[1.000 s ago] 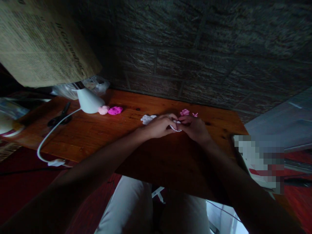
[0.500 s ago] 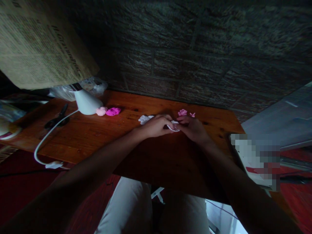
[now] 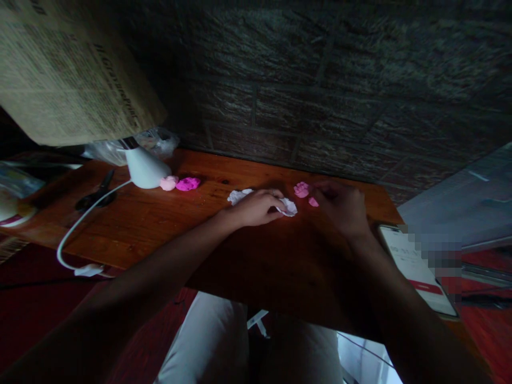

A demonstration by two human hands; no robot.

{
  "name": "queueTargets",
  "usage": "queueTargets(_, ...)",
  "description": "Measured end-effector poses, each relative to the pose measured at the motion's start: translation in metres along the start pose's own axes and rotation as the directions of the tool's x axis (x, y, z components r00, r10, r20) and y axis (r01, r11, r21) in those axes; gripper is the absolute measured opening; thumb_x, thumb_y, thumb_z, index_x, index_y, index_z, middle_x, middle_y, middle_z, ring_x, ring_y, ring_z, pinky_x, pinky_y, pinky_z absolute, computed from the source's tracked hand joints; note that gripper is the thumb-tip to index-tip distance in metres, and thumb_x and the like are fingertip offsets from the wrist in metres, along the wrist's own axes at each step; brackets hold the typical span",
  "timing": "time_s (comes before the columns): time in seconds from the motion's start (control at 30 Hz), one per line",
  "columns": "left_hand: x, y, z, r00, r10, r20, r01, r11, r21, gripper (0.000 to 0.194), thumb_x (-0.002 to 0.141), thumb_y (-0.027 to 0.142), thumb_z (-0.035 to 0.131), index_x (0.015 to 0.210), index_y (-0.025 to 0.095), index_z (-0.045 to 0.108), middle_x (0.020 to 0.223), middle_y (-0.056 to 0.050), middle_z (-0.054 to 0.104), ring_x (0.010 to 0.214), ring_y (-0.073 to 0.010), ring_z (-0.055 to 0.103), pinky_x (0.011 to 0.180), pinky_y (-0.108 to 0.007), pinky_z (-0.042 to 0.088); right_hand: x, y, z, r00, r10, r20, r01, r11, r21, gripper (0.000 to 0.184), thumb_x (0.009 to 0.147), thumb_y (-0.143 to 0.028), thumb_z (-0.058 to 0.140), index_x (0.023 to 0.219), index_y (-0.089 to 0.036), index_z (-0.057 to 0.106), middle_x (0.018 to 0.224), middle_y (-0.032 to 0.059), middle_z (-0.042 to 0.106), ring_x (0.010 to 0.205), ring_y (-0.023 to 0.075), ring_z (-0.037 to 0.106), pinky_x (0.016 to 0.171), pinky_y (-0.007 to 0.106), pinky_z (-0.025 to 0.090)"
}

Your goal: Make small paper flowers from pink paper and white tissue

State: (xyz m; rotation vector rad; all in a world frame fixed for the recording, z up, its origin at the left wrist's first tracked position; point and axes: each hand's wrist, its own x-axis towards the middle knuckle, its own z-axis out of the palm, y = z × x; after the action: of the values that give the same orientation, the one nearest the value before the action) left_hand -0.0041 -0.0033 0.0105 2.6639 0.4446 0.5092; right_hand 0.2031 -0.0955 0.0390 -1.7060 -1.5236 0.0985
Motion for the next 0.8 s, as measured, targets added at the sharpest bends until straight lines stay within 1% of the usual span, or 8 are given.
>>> queueTargets(0.13,-0.001,-0.001,-0.001,1.000,-0.010,0.026,0.009,1.000,0.026,0.019,0.089,0.019,0.066,0.101,0.026,0.079,0.121,-0.006,0.069,0.109,-0.0194,0.067,0.096,-0.032,0.050,-0.004,0.003,0.010,0.996,-0.030,0.086,0.032,0.999,-0.025,0.021,0.089,-0.036,0.064,0.091,-0.022,0.080,0.087,0.0058,0.082,0.073,0.0227,0.075,0.067,0.031,0.053)
queueTargets(0.23,-0.001,0.001,-0.003,0.999,-0.005,0.049,0.002,0.998,0.071,0.018,0.091,0.022,0.065,0.101,0.027,0.079,0.120,-0.006,0.068,0.112,-0.0214,0.065,0.097,-0.033,0.048,-0.005,0.005,0.014,0.985,-0.033,0.171,0.045,0.997,-0.070,0.020,0.089,-0.034,0.064,0.090,-0.023,0.081,0.086,0.0043,0.082,0.073,0.0227,0.075,0.066,0.030,0.053)
queueTargets(0.33,-0.001,0.004,-0.005,0.996,0.018,0.084,-0.028,0.993,0.112,0.019,0.093,0.026,0.062,0.103,0.027,0.079,0.119,-0.006,0.068,0.113,-0.0229,0.063,0.097,-0.035,0.047,-0.005,0.006,0.017,0.956,-0.005,0.293,0.031,0.996,-0.083,0.018,0.088,-0.031,0.064,0.087,-0.023,0.081,0.076,0.0024,0.080,0.066,0.0207,0.074,0.064,0.030,0.052)
queueTargets(0.4,-0.002,0.005,-0.005,0.996,0.033,0.087,-0.043,0.992,0.119,0.019,0.093,0.031,0.063,0.103,0.025,0.078,0.119,-0.007,0.068,0.113,-0.0231,0.063,0.097,-0.034,0.047,-0.006,0.006,0.019,0.941,0.023,0.338,-0.005,0.998,-0.055,0.017,0.087,-0.030,0.065,0.087,-0.024,0.081,0.071,0.0007,0.078,0.061,0.0187,0.072,0.063,0.029,0.052)
queueTargets(0.53,-0.004,0.005,-0.005,0.995,0.049,0.086,-0.059,0.992,0.111,0.025,0.091,0.041,0.067,0.106,0.024,0.078,0.122,-0.008,0.066,0.114,-0.0233,0.063,0.097,-0.034,0.047,-0.008,0.007,0.027,0.937,0.035,0.347,-0.045,0.999,0.019,0.016,0.086,-0.032,0.066,0.090,-0.025,0.080,0.077,-0.0003,0.079,0.061,0.0173,0.071,0.062,0.028,0.052)
queueTargets(0.67,-0.003,0.003,-0.005,0.997,0.025,0.080,-0.034,0.993,0.109,0.025,0.090,0.043,0.068,0.107,0.027,0.078,0.120,-0.007,0.067,0.113,-0.0228,0.063,0.096,-0.033,0.046,-0.008,0.009,0.033,0.941,0.037,0.337,-0.045,0.999,0.016,0.013,0.082,-0.024,0.067,0.085,-0.025,0.080,0.080,0.0001,0.080,0.070,0.0189,0.073,0.068,0.029,0.053)
queueTargets(0.8,-0.002,0.004,-0.008,0.996,-0.009,0.086,0.000,0.994,0.111,0.024,0.088,0.045,0.070,0.103,0.029,0.079,0.114,-0.006,0.068,0.111,-0.0232,0.063,0.096,-0.033,0.045,-0.006,0.012,0.038,0.939,0.092,0.333,-0.100,0.995,0.006,0.013,0.080,-0.025,0.069,0.086,-0.023,0.081,0.079,0.0008,0.080,0.072,0.0197,0.073,0.069,0.029,0.052)
